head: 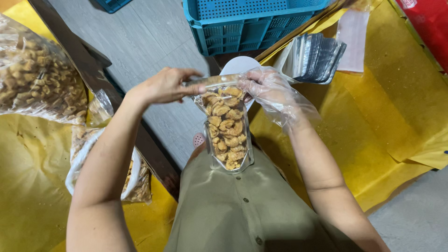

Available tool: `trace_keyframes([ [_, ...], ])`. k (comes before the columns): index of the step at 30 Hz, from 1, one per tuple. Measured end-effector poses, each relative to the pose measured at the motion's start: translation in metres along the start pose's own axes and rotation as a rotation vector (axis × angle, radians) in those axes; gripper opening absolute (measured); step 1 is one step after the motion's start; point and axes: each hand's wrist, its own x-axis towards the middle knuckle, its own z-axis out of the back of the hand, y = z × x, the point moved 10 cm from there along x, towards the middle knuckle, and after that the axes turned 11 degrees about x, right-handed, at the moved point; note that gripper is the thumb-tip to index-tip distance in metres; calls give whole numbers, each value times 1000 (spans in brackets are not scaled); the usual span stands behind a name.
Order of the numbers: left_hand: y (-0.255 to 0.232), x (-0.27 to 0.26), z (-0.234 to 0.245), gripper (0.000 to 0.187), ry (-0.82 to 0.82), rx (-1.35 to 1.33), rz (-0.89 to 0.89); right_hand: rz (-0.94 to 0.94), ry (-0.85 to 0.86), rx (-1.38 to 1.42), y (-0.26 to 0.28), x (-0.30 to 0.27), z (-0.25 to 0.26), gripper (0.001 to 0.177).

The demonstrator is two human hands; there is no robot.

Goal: The person scoops snack pieces from a large bag into small foil pouches, weighs each pouch on a digital scale, and places the sealed pouches into a blue basket. The process is repeated multiple times with consistent hand movements.

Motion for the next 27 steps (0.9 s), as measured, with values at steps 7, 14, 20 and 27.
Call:
trace_keyframes([
  [7, -25, 46, -15, 46, 334, -456, -10, -156, 163, 551, -10, 24, -4, 22],
  [14, -47, 137, 113, 43, -275, 180, -296, 503, -230, -590, 90, 107, 95, 21],
  [20, -15, 284, 139, 43, -676, 183, -407, 509, -433, -868, 46, 225, 143, 11],
  [27, 66, 466, 27, 58, -487, 146, -388, 218, -403, -927, -106, 327, 136, 17],
])
